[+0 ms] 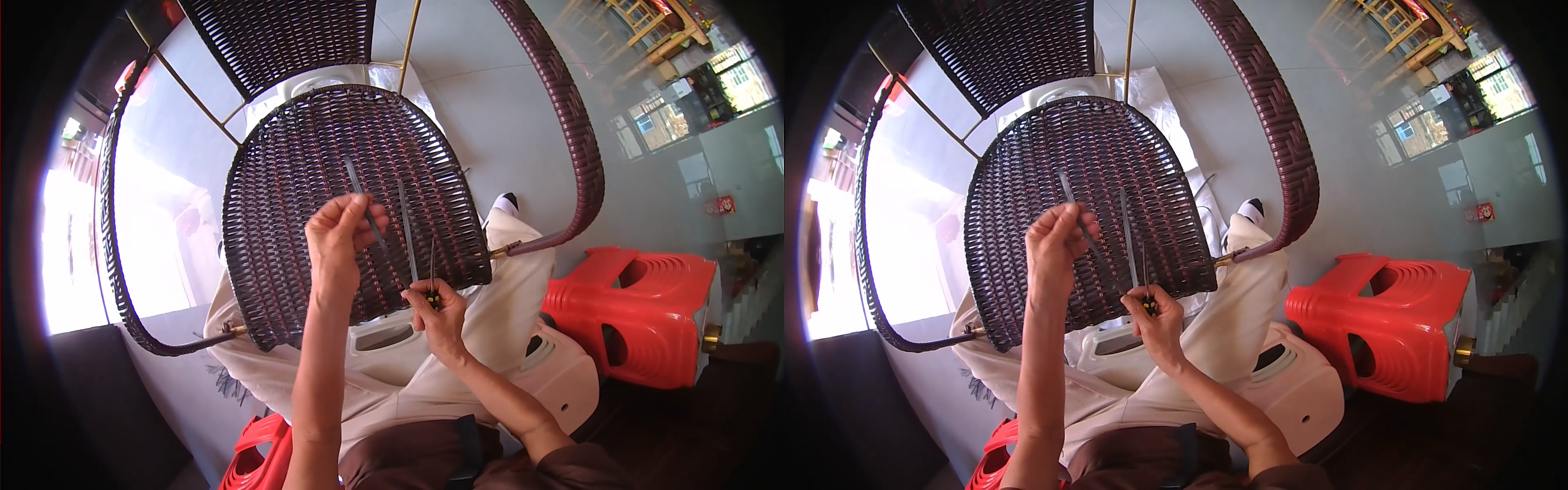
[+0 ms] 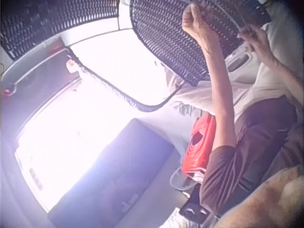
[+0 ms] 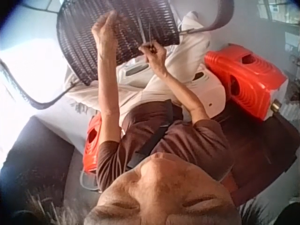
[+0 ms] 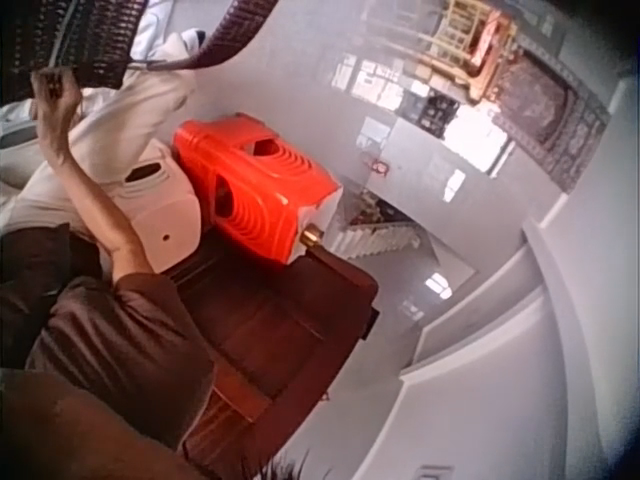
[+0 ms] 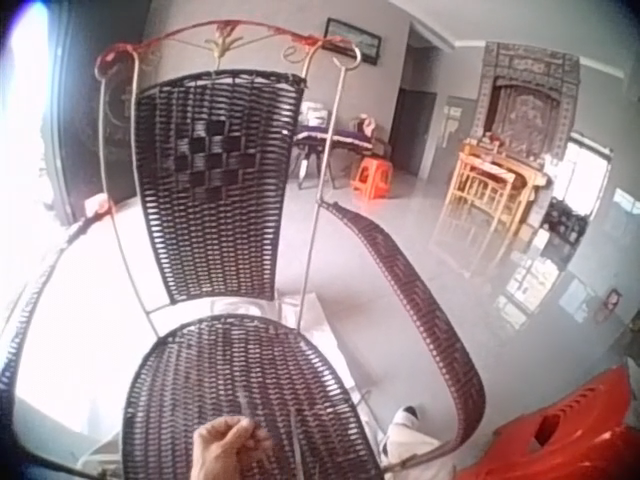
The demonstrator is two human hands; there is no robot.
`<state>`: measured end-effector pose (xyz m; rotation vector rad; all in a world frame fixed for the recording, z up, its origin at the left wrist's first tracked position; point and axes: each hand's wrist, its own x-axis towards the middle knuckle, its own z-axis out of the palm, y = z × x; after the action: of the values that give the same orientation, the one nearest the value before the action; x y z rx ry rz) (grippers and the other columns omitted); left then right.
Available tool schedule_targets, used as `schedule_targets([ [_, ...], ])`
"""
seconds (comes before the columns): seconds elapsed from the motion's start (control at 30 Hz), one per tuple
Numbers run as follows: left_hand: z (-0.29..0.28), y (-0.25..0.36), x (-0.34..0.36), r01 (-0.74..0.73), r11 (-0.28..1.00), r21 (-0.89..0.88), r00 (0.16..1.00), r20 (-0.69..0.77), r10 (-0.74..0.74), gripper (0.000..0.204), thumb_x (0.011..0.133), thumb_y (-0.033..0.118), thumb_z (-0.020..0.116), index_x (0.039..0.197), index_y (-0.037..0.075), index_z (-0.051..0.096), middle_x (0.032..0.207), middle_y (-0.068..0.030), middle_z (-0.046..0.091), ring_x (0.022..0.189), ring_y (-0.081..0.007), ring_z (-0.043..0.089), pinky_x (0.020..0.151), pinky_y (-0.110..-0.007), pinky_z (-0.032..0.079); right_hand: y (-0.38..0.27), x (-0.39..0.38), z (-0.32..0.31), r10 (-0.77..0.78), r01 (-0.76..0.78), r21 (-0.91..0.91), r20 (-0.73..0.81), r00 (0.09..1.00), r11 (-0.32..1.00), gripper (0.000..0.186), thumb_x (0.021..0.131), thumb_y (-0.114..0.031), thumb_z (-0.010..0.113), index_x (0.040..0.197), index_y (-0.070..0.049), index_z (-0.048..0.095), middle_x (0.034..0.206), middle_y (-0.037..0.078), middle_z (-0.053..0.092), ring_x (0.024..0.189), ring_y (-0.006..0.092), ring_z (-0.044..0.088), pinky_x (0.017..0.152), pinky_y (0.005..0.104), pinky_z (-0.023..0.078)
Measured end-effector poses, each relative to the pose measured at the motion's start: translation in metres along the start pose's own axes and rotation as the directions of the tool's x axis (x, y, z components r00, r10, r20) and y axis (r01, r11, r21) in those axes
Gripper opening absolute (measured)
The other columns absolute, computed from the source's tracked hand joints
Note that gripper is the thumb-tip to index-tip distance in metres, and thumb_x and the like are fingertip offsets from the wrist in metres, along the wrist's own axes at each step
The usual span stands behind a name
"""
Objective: The person repairs a woven chair by weaving replacement plastic strips into the existing mesh pattern and using a screwdriver to tuck the ends into the frame.
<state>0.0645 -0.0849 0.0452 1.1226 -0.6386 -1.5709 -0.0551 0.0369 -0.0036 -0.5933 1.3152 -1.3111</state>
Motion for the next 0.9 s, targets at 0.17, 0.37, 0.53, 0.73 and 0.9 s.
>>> schedule_targets([
  [0.17,0.007,0.003,0.018,-0.037,0.999,-0.023,0.999,0.02,0.038,0.015,0.088,0.015,0.059,0.092,0.001,0.062,0.077,-0.0068,0.065,0.065,-0.0124,0.064,0.059,-0.023,0.054,0.004,-0.002,0.001,-0.051,0.05,-0.02,-0.033,0.998,0.999,0.007,0.083,-0.008,0.065,0.082,-0.004,0.06,0.065,-0.003,0.055,0.043,0.0006,0.042,0.039,0.0168,0.031],
  [0.37,0.039,-0.025,0.04,-0.036,0.999,0.039,0.999,-0.003,0.036,0.01,0.09,0.012,0.053,0.085,0.004,0.056,0.068,-0.0037,0.059,0.047,-0.005,0.043,0.039,-0.018,0.033,0.012,-0.002,0.002,-0.082,0.081,-0.093,-0.002,0.997,0.992,0.005,0.084,-0.006,0.063,0.087,-0.003,0.06,0.071,-0.002,0.058,0.046,-0.0002,0.041,0.04,0.016,0.032],
  [0.53,0.049,-0.065,0.061,-0.073,0.976,0.204,0.991,-0.094,0.094,0.015,0.091,0.011,0.049,0.084,-0.001,0.055,0.069,-0.0101,0.065,0.044,-0.0058,0.042,0.038,-0.02,0.033,-0.002,-0.012,-0.002,0.014,-0.013,-0.134,0.011,1.0,0.991,0.016,0.083,-0.003,0.063,0.099,-0.002,0.062,0.078,-0.001,0.061,0.05,0.0018,0.044,0.044,0.0177,0.037],
  [0.73,0.048,-0.069,0.041,-0.021,0.954,0.3,0.983,-0.168,0.075,0.021,0.091,0.013,0.05,0.082,-0.005,0.056,0.067,-0.0126,0.066,0.041,-0.0071,0.044,0.038,-0.022,0.035,-0.034,0.014,-0.023,-0.498,0.469,-0.552,0.109,0.861,0.69,0.028,0.084,-0.001,0.057,0.112,0.002,0.057,0.087,0.008,0.053,0.078,0.0149,0.052,0.07,0.0245,0.043],
  [0.9,0.047,-0.065,0.041,0.022,0.964,0.264,0.98,-0.195,0.031,0.022,0.091,0.013,0.049,0.081,-0.006,0.055,0.068,-0.0144,0.066,0.038,-0.0079,0.043,0.036,-0.023,0.035,-0.058,0.089,-0.026,-0.438,0.438,-0.734,0.212,0.874,0.518,0.031,0.088,-0.011,0.051,0.119,-0.006,0.055,0.083,0.015,0.058,0.072,0.0275,0.057,0.063,0.0356,0.044],
])
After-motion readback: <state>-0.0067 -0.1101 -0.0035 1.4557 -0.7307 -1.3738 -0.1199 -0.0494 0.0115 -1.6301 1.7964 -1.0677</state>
